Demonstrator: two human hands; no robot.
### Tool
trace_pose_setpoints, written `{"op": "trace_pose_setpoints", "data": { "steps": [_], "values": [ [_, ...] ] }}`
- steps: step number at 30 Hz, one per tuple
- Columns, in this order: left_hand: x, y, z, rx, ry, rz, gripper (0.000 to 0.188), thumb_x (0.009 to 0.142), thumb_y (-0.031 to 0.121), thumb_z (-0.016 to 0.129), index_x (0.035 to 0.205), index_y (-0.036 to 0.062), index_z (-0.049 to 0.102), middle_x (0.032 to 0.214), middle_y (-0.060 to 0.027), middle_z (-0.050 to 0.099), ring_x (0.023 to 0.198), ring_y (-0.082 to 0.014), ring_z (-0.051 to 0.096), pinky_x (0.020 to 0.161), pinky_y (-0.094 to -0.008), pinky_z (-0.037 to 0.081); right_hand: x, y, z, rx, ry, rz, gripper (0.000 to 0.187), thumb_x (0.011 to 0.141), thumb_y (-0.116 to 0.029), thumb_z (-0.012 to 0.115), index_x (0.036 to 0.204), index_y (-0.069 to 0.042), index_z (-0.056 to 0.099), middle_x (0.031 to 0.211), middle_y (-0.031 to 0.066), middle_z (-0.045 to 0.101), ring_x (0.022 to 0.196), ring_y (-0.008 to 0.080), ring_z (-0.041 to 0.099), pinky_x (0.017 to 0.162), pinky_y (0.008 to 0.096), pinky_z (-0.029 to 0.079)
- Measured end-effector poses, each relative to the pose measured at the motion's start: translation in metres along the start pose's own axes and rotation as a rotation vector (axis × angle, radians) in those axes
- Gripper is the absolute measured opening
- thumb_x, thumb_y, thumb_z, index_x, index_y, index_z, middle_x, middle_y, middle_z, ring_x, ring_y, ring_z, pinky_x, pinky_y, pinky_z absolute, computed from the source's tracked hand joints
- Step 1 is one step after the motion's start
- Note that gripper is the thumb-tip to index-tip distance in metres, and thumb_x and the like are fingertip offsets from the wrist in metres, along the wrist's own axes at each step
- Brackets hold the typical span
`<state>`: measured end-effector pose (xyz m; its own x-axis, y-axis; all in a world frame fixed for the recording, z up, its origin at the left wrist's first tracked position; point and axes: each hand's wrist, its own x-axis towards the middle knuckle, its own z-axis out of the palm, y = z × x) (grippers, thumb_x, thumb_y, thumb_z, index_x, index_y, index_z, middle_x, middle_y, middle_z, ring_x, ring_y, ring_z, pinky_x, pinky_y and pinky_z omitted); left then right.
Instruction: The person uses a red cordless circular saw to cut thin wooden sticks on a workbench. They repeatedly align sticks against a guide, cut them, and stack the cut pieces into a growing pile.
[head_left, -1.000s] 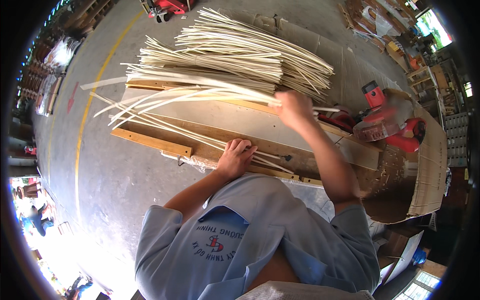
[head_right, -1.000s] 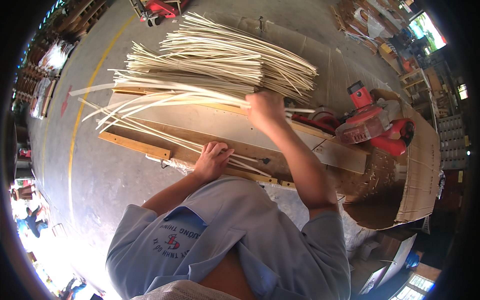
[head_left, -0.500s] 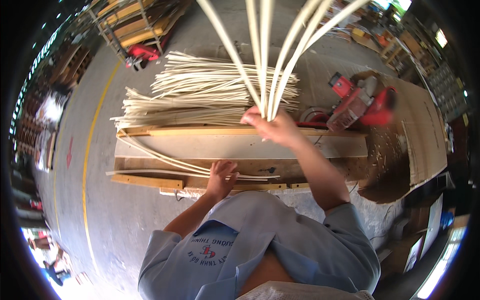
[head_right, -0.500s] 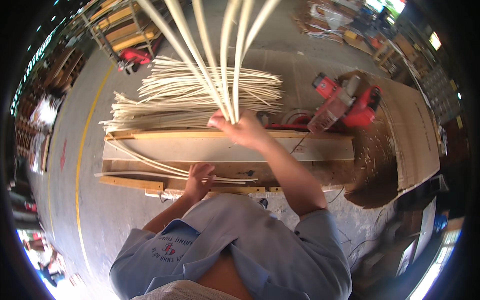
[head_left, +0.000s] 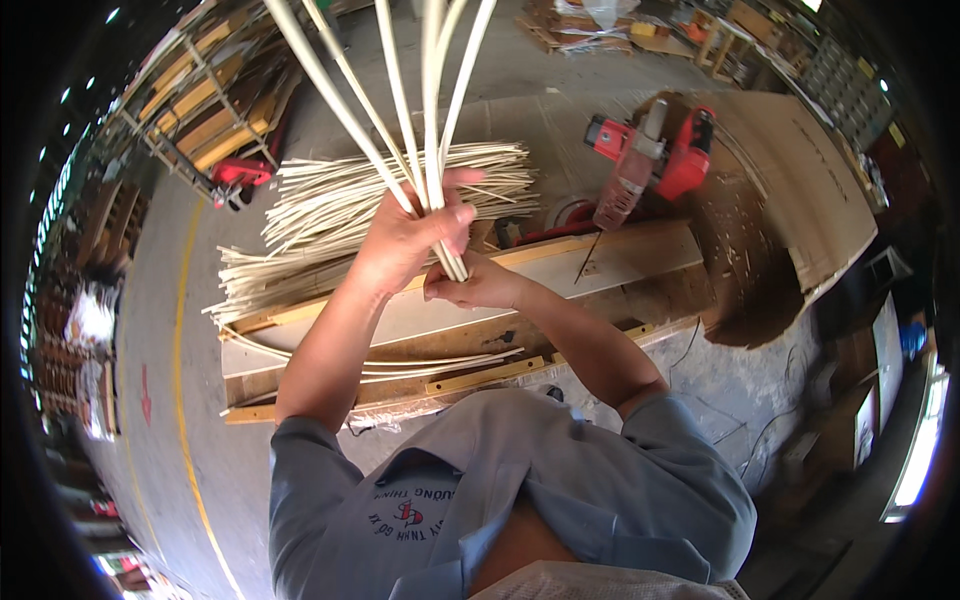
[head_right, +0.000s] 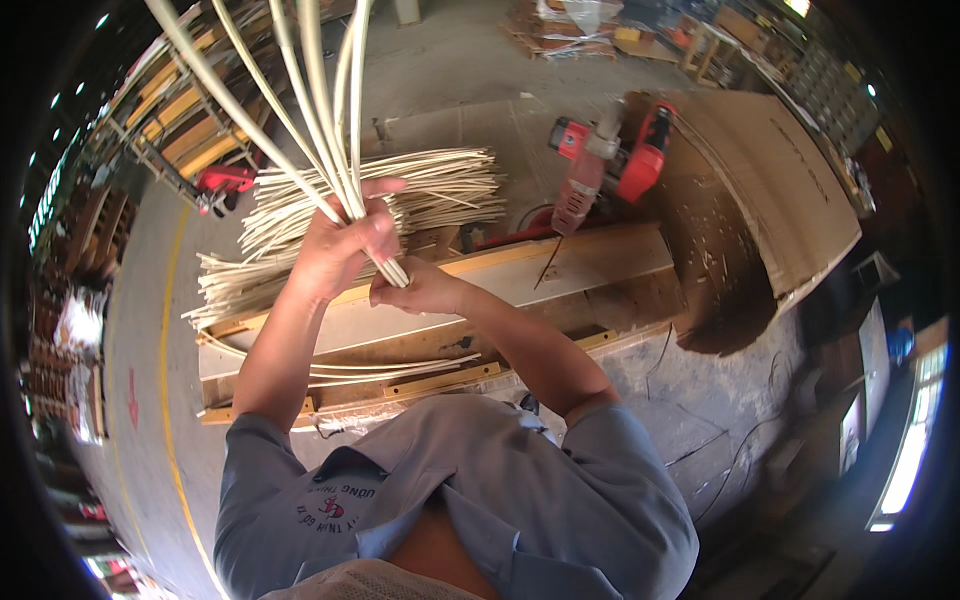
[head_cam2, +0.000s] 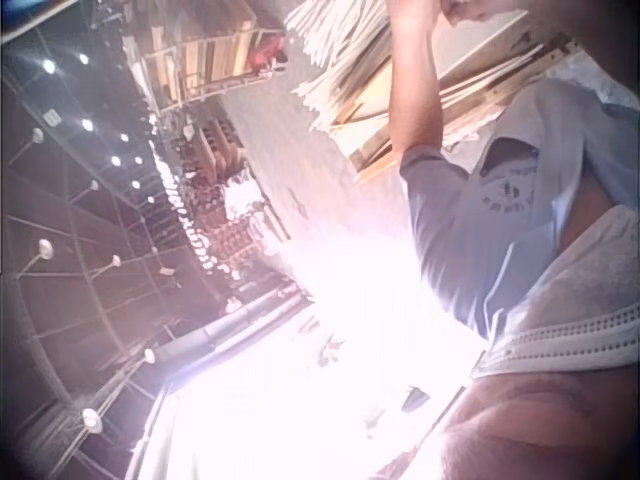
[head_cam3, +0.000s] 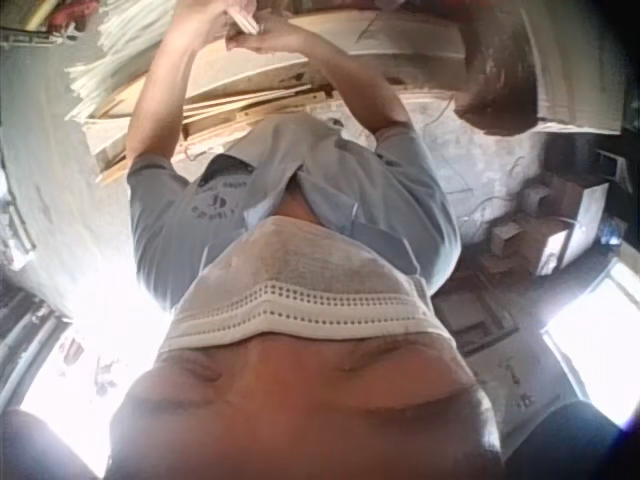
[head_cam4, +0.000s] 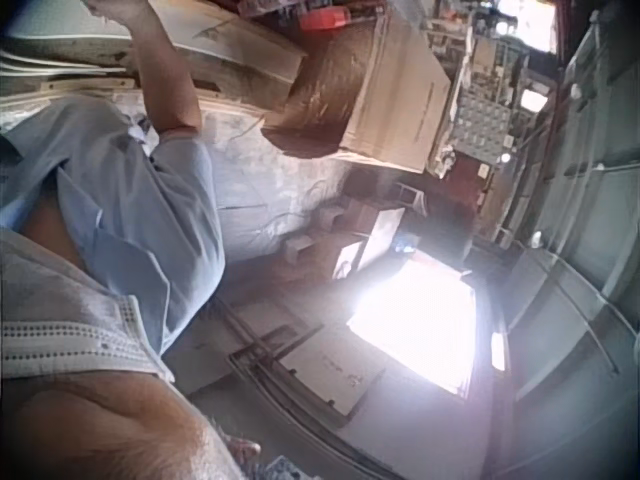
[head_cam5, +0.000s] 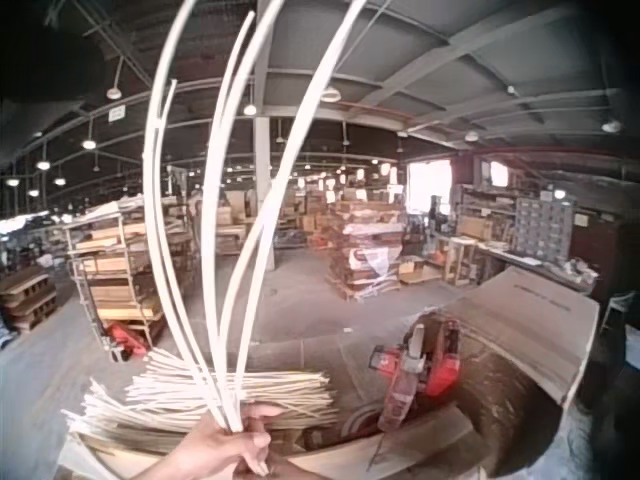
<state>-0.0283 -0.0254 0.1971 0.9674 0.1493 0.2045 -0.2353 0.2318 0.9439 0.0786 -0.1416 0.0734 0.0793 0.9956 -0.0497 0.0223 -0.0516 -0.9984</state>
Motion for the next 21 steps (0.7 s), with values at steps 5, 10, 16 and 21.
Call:
{"op": "trace_pose_setpoints", "data": {
  "steps": [5, 10, 16, 21],
  "values": [
    [0.012, 0.008, 0.025, 0.208, 0.062, 0.022, 0.052, 0.093, 0.007, 0.074, 0.139, -0.0067, 0.055, 0.074, -0.0021, 0.057, 0.064, -0.0134, 0.055, 0.061, -0.0309, 0.048, -0.006, 0.022, 0.004, -0.012, 0.105, -0.089, 0.02, 0.096, -0.025, 0.074, 0.096, -0.006, 0.071, 0.064, 0.002, 0.06, 0.058, 0.0125, 0.06, 0.058, 0.0304, 0.048],
    [0.017, -0.018, 0.027, 0.326, 0.094, -0.047, 0.054, 0.089, 0.004, 0.075, 0.139, -0.0074, 0.055, 0.078, -0.0034, 0.062, 0.065, -0.0135, 0.059, 0.063, -0.0294, 0.051, -0.008, 0.06, 0.004, -0.027, 0.312, -0.306, 0.026, 0.089, -0.017, 0.082, 0.109, -0.005, 0.07, 0.083, 0.003, 0.068, 0.077, 0.0125, 0.065, 0.067, 0.0305, 0.051],
    [0.019, -0.042, 0.025, 0.268, 0.061, -0.06, 0.049, 0.09, 0.001, 0.07, 0.136, -0.0099, 0.056, 0.085, -0.0041, 0.065, 0.072, -0.0136, 0.063, 0.069, -0.0283, 0.052, -0.011, 0.075, 0.014, -0.018, 0.463, -0.255, 0.023, 0.092, -0.011, 0.072, 0.114, -0.006, 0.067, 0.087, 0.0052, 0.067, 0.081, 0.0138, 0.063, 0.073, 0.0335, 0.052],
    [0.013, -0.027, 0.017, 0.143, 0.088, 0.03, 0.039, 0.092, 0.002, 0.073, 0.13, -0.0037, 0.064, 0.087, -0.0004, 0.066, 0.072, -0.0089, 0.062, 0.069, -0.0255, 0.053, 0.002, 0.058, 0.029, -0.053, 0.496, -0.324, 0.012, 0.095, -0.007, 0.063, 0.106, -0.006, 0.067, 0.079, 0.004, 0.064, 0.069, 0.0123, 0.06, 0.065, 0.0317, 0.051]
  ]
}}
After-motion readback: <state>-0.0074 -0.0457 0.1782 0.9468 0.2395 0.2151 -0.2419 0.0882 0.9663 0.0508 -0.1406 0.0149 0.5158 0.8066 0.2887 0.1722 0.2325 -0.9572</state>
